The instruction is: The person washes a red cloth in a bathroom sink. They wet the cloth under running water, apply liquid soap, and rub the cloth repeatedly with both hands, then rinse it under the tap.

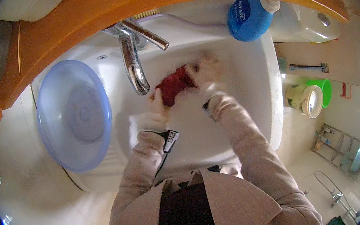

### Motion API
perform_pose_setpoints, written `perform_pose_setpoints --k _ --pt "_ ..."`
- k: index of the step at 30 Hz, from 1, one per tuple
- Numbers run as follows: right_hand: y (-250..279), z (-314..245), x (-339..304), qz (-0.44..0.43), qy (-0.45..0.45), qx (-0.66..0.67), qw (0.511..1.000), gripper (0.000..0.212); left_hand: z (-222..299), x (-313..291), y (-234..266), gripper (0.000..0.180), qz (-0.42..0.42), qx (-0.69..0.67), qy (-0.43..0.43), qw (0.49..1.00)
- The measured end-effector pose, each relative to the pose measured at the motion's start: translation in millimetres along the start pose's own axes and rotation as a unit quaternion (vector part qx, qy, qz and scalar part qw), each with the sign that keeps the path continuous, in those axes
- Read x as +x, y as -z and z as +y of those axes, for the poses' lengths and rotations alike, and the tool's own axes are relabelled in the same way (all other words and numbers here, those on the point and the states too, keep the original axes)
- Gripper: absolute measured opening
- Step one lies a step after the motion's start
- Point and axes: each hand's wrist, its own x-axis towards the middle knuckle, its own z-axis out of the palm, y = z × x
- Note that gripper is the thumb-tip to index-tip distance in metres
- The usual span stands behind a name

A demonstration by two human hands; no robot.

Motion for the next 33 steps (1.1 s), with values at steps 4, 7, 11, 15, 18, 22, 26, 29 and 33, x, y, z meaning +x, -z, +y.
perform_pose_setpoints --k 4,7,11,15,18,22,26,29,33 --pt "6 -52 -24 -0.19 0.151 0.188 0.952 0.037 -11 7 19 0.035 -0.127 0.398 -0.212 0.884" --pt "39 -21 6 -0.249 0.194 0.298 0.901 0.036 0 4 38 0.031 -0.101 0.249 -0.125 0.955" --pt "47 30 26 -0.138 -0.036 0.135 0.98 0.036 22 -4 37 0.04 -0.084 0.451 -0.127 0.879" --pt "-13 -18 -27 -0.03 0.082 -0.002 0.996 0.034 24 -18 8 0.051 -0.018 0.381 -0.114 0.917" --pt "-23 -52 -69 -0.166 0.116 0.305 0.931 0.037 25 -23 5 0.057 -0.024 0.304 -0.089 0.948" --pt "37 -53 -105 -0.277 0.128 0.27 0.913 0.04 34 -20 10 0.051 -0.168 -0.121 0.183 0.961" --pt "75 -65 -96 -0.283 0.105 0.282 0.911 0.033 52 -40 -4 0.044 -0.196 -0.207 0.276 0.918" --pt "71 -82 -62 -0.274 0.13 0.294 0.906 0.033 65 -66 -13 0.028 -0.227 -0.018 0.05 0.972" --pt "64 -92 -47 -0.241 0.065 0.272 0.929 0.035 72 -60 -2 0.026 -0.302 0.337 -0.049 0.89"
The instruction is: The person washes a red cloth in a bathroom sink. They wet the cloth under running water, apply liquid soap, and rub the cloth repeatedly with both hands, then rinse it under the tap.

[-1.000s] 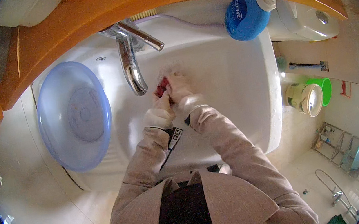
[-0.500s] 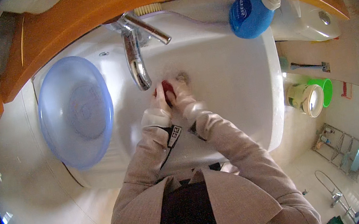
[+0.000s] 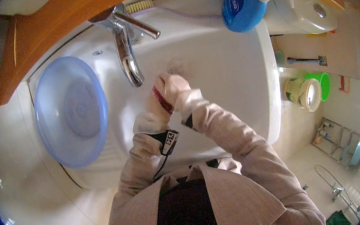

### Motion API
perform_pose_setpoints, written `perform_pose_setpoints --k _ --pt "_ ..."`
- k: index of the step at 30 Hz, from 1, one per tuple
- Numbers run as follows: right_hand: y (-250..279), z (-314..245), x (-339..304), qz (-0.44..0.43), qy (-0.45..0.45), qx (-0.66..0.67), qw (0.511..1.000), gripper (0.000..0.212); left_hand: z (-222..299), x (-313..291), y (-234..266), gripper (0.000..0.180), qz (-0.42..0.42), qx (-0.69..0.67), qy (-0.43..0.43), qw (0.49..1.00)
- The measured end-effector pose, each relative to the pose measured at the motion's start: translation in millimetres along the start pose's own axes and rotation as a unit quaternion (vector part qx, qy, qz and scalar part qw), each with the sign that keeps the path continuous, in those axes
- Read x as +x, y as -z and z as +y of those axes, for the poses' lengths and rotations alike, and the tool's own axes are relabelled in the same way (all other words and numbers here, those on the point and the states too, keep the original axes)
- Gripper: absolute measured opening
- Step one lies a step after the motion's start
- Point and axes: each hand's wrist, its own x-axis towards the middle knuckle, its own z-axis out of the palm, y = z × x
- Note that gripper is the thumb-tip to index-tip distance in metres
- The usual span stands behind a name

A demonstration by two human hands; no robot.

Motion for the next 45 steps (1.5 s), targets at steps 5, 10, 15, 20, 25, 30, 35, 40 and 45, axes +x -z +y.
perform_pose_setpoints --k 5,10,15,20,25,30,35,40,45 --pt "-21 4 -26 -0.041 -0.036 -0.011 0.998 0.042 -52 27 9 0.031 -0.085 -0.575 0.043 0.812" --pt "36 68 31 -0.016 -0.048 -0.123 0.991 0.04 -73 14 -9 0.041 0.176 0.225 -0.177 0.942" --pt "65 110 46 0.148 -0.067 -0.244 0.956 0.047 -65 40 -5 0.033 0.15 -0.271 0.039 0.95" --pt "-8 65 32 -0.093 -0.077 -0.175 0.977 0.036 -77 54 -3 0.043 0.084 0.024 -0.023 0.996" --pt "67 98 46 -0.01 0.077 -0.085 0.993 0.034 -75 34 15 0.036 0.237 -0.194 0.161 0.938" --pt "45 121 50 0.208 -0.103 -0.323 0.918 0.041 -69 47 13 0.058 0.22 0.037 0.155 0.962" --pt "-47 72 11 0.046 0.057 0.059 0.996 0.04 -77 45 -1 0.066 0.25 0.026 0.018 0.968" --pt "-14 31 -56 -0.084 0.034 0.013 0.996 0.029 -60 39 9 0.056 0.054 -0.485 0.136 0.862" --pt "-5 16 -47 0.002 0.228 -0.223 0.948 0.026 -25 18 -5 0.033 -0.082 -0.43 0.057 0.897"
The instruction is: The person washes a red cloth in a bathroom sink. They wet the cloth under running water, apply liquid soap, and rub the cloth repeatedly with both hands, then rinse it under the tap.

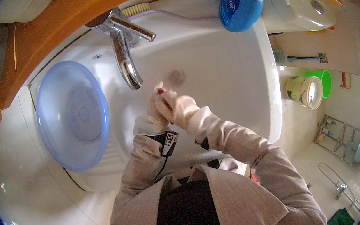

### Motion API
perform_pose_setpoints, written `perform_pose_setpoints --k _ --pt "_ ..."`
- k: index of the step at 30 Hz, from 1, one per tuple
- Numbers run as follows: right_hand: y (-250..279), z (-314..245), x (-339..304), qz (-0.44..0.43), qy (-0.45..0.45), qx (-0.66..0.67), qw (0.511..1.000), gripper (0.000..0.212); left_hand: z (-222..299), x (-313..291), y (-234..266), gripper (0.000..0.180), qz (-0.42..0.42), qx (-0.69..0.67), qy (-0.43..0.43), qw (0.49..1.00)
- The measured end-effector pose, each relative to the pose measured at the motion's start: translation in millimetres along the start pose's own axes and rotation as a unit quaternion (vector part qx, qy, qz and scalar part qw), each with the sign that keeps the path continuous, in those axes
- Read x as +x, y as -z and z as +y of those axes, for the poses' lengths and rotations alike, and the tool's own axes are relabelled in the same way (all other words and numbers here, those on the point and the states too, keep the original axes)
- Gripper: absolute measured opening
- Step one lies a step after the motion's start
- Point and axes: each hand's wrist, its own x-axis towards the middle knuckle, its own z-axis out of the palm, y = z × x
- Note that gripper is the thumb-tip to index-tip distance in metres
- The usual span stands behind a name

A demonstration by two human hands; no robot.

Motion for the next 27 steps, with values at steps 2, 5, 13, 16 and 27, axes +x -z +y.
perform_pose_setpoints --k 2,5,13,16,27 --pt "-7 10 21 -0.004 -0.176 0.182 0.967 0.023 -3 -10 -15 0.026 0.148 0.299 -0.104 0.937" --pt "-17 16 38 0.051 -0.185 0.184 0.964 0.032 1 -17 -15 0.025 0.138 0.45 -0.158 0.868" --pt "-11 3 25 -0.056 -0.269 0.133 0.952 0.047 -21 12 62 0.019 0.139 0.32 -0.021 0.937" --pt "13 76 44 0.004 -0.295 0.115 0.949 0.047 -32 22 74 0.021 0.248 0.348 -0.102 0.898" --pt "-41 80 53 -0.022 -0.208 0.05 0.977 0.032 -29 35 57 0.036 0.233 0.528 -0.118 0.808"
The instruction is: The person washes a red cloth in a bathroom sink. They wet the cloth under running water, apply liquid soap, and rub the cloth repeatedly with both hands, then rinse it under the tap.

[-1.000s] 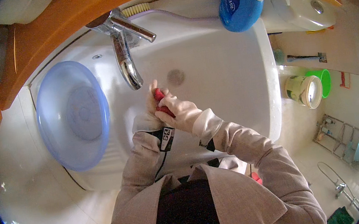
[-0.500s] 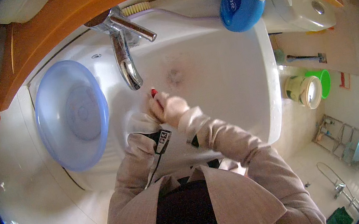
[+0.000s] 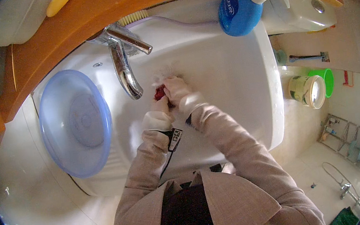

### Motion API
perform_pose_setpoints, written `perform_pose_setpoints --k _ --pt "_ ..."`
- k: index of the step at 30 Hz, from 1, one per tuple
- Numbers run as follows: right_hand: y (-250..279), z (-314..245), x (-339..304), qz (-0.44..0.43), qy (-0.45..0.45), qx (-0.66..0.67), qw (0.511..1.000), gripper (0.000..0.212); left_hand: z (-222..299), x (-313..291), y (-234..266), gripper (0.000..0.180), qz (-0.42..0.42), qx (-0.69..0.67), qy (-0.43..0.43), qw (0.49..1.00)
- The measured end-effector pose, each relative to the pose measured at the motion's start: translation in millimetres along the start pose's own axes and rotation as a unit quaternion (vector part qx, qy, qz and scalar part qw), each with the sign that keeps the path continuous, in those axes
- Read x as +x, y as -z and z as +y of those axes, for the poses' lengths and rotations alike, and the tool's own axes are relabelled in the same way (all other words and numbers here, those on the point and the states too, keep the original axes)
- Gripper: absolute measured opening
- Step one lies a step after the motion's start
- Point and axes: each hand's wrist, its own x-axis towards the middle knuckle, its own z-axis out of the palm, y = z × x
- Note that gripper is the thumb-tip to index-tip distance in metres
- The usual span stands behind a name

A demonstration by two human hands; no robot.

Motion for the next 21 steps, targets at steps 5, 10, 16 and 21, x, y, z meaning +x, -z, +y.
perform_pose_setpoints --k 5,10,16,21 --pt "79 53 10 0.044 -0.144 0.054 0.987 0.035 14 -14 38 0.037 0.069 -0.102 0.278 0.953" --pt "18 40 -1 0.16 -0.153 -0.151 0.963 0.042 53 -24 25 0.045 0.062 0.009 0.185 0.981" --pt "-16 -41 -58 -0.02 -0.043 0.255 0.966 0.033 66 -30 25 0.05 -0.027 -0.509 0.151 0.847" --pt "38 -56 -94 -0.078 0.021 0.191 0.978 0.028 76 -28 27 0.05 -0.128 -0.57 0.184 0.791"
